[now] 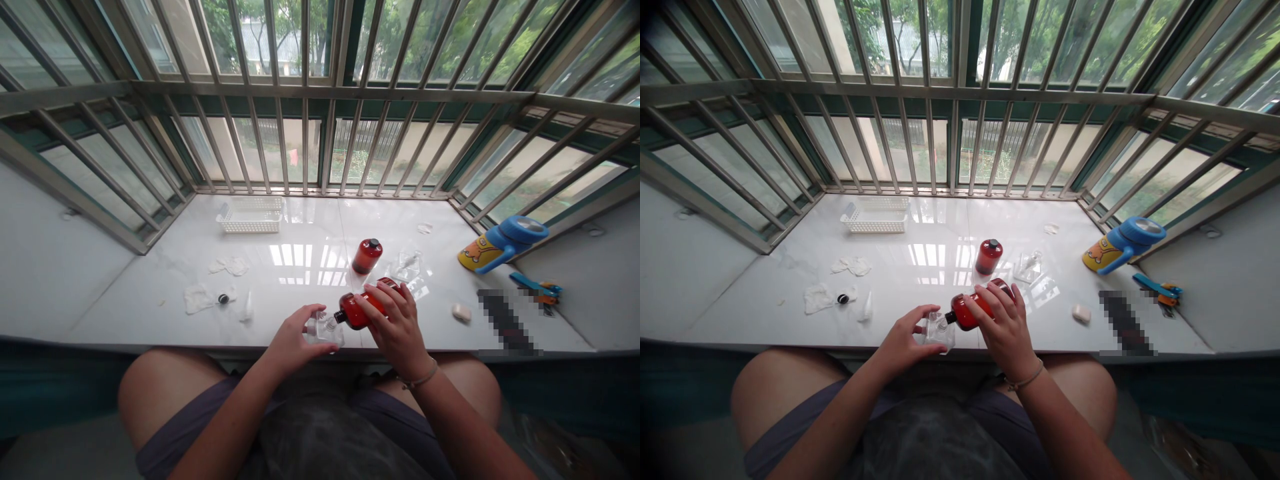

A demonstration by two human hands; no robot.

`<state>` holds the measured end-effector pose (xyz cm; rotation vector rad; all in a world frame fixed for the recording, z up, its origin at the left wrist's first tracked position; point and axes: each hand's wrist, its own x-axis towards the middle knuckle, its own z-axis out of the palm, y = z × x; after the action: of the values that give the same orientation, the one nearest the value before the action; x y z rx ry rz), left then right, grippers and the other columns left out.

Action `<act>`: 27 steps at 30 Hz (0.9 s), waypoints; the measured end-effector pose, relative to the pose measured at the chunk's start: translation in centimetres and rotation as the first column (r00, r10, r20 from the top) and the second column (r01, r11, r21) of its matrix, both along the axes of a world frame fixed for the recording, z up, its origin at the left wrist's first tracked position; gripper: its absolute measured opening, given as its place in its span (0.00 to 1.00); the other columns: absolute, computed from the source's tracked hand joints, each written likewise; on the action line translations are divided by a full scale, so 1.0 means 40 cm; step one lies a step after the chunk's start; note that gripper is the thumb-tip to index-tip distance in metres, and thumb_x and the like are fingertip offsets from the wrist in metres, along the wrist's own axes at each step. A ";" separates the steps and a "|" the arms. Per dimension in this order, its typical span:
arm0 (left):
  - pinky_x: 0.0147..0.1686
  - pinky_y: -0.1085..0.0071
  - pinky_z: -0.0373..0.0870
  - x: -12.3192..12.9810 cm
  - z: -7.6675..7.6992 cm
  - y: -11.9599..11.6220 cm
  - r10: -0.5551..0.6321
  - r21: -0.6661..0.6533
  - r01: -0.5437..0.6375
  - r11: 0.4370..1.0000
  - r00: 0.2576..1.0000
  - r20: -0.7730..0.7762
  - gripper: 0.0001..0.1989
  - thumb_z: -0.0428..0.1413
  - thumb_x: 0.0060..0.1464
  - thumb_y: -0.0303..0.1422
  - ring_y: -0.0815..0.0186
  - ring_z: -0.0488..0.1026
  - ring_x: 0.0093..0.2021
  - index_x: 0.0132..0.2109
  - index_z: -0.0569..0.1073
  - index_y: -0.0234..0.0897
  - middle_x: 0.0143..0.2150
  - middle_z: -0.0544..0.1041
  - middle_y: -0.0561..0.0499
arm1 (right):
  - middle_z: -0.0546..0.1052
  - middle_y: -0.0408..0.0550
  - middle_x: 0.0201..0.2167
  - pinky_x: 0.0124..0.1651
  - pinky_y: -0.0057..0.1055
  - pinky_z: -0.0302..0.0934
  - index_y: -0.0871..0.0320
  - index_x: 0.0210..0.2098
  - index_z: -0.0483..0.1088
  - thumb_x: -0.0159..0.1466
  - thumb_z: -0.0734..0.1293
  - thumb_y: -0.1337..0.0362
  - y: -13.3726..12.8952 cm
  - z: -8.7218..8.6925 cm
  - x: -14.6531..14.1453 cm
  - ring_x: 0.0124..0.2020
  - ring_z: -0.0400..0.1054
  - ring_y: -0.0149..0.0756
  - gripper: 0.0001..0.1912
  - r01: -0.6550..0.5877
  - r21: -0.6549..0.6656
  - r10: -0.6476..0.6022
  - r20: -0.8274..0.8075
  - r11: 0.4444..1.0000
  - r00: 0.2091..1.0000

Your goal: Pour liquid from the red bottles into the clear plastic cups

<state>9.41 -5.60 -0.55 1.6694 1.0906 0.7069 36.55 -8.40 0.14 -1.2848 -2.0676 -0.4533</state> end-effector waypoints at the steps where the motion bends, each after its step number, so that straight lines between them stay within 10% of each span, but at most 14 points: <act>1: 0.54 0.57 0.82 0.000 0.000 0.000 0.001 0.001 -0.001 1.000 1.000 -0.001 0.37 0.76 0.47 0.40 0.48 0.77 0.62 0.63 0.76 0.45 0.63 0.79 0.45 | 0.76 0.51 0.65 0.79 0.63 0.47 0.47 0.68 0.71 0.71 0.69 0.75 0.000 0.000 0.001 0.71 0.66 0.50 0.29 0.000 0.002 0.000 0.002 1.000 1.000; 27: 0.54 0.57 0.81 -0.006 -0.007 0.007 0.002 -0.006 -0.003 1.000 1.000 -0.021 0.37 0.76 0.47 0.39 0.48 0.76 0.63 0.63 0.75 0.45 0.64 0.79 0.45 | 0.76 0.50 0.66 0.79 0.62 0.46 0.45 0.69 0.69 0.71 0.68 0.76 0.002 0.014 0.002 0.71 0.65 0.49 0.31 0.019 0.019 -0.019 0.019 1.000 1.000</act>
<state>9.18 -5.31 -0.83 1.6737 1.1087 0.6882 36.65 -8.32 0.71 -1.2946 -2.0640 -0.4946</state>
